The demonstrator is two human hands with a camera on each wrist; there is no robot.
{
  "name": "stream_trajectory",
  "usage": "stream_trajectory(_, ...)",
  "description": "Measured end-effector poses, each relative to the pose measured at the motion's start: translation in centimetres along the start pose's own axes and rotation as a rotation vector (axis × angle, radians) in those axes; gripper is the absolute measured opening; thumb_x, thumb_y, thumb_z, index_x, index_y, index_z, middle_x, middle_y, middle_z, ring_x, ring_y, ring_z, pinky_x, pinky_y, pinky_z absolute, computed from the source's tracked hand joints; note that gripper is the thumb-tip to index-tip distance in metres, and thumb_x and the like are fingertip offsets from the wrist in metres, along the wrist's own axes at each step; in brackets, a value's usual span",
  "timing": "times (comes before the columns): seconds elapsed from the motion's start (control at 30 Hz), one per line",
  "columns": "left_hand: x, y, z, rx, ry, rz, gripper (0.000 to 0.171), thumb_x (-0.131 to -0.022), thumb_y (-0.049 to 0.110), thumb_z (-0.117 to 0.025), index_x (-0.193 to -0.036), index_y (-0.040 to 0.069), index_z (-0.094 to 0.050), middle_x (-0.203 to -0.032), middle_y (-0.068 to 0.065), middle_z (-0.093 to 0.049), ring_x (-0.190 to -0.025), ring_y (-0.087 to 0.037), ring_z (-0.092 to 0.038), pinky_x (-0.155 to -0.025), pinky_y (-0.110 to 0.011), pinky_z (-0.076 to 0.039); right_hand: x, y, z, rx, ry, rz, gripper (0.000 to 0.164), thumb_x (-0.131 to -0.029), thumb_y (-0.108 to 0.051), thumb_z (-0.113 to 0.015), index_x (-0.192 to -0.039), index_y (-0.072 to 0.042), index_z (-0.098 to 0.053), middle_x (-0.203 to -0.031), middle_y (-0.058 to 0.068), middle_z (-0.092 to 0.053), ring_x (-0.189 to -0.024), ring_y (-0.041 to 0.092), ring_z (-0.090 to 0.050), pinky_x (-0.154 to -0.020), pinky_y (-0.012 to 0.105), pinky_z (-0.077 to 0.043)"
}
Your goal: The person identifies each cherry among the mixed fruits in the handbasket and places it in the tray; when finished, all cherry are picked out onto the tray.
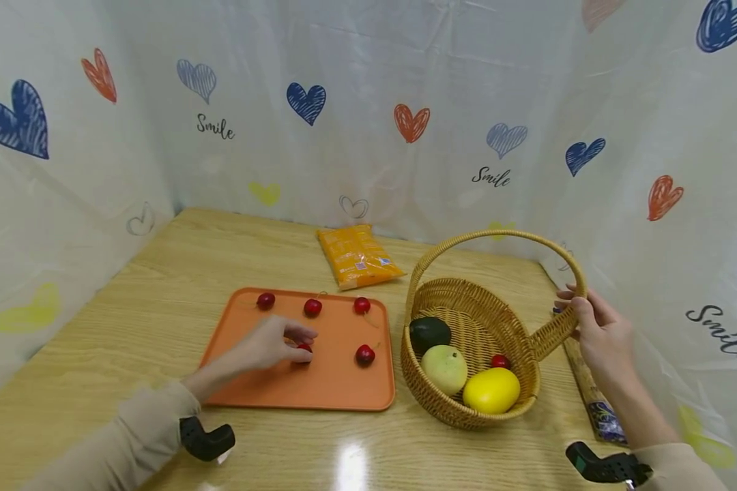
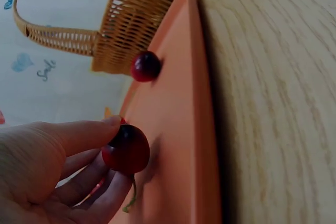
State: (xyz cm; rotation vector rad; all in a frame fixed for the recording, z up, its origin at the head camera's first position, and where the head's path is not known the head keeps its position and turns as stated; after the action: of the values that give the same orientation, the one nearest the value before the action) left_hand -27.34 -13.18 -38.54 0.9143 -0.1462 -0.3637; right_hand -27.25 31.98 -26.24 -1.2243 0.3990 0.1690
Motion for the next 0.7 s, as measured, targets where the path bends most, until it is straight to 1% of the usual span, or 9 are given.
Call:
stream_trajectory(0.13, 0.15, -0.31, -0.13, 0.017, 0.008, -0.024, 0.032, -0.081, 0.012, -0.075, -0.109, -0.003, -0.068, -0.095, -0.004, -0.070, -0.088, -0.018, -0.063, -0.078, -0.034, -0.050, -0.04, -0.06, -0.07, -0.006, 0.000, 0.004, 0.038, -0.098, -0.028, -0.049, -0.130, -0.009, -0.056, -0.105, -0.008, -0.064, -0.092, 0.001, -0.061, -0.069, 0.014, -0.051)
stream_trajectory(0.33, 0.23, -0.42, -0.18, 0.035, 0.012, -0.030, 0.033, -0.081, 0.013, -0.075, -0.109, -0.003, -0.068, -0.095, -0.004, -0.069, -0.089, -0.019, -0.063, -0.078, -0.034, -0.050, -0.11, -0.02, -0.04, -0.029, 0.001, 0.003, 0.038, -0.098, -0.028, -0.049, -0.130, -0.008, -0.055, -0.105, -0.008, -0.063, -0.093, 0.001, -0.061, -0.070, 0.015, -0.051)
stream_trajectory(0.47, 0.17, -0.54, -0.11, 0.040, 0.022, -0.015, 0.033, -0.081, 0.013, -0.075, -0.109, -0.003, -0.068, -0.094, -0.003, -0.069, -0.087, -0.017, -0.063, -0.078, -0.033, -0.050, -0.09, 0.09, -0.04, -0.018, 0.006, 0.000, 0.038, -0.098, -0.027, -0.049, -0.130, -0.008, -0.055, -0.105, -0.009, -0.063, -0.093, 0.001, -0.061, -0.069, 0.015, -0.051)
stream_trajectory(0.57, 0.07, -0.69, 0.00, 0.045, 0.032, 0.018, 0.033, -0.081, 0.015, -0.076, -0.109, -0.001, -0.068, -0.095, -0.003, -0.069, -0.087, -0.016, -0.062, -0.078, -0.034, -0.050, -0.12, 0.17, -0.04, -0.009, 0.010, -0.001, 0.036, -0.098, -0.027, -0.049, -0.129, -0.008, -0.056, -0.104, -0.009, -0.063, -0.092, 0.001, -0.061, -0.069, 0.014, -0.051)
stream_trajectory(0.7, -0.22, -0.30, 0.45, 0.046, 0.052, 0.030, 0.034, -0.082, 0.018, -0.075, -0.109, -0.001, -0.069, -0.098, -0.005, -0.068, -0.090, -0.018, -0.062, -0.079, -0.036, -0.051, -0.14, 0.24, 0.01, -0.017, 0.012, -0.003, 0.035, -0.098, -0.026, -0.050, -0.128, -0.008, -0.057, -0.103, -0.009, -0.064, -0.092, 0.001, -0.061, -0.069, 0.014, -0.051)
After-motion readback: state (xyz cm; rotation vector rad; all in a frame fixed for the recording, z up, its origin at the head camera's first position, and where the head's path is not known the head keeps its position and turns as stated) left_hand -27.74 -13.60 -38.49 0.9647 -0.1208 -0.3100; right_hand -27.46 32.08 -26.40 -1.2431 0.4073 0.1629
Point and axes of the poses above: each hand's wrist, its own x-axis away from the middle knuckle, its own z-axis out of the back of the hand, y = z × x, the point moved 10 cm from there along -x, towards the middle knuckle
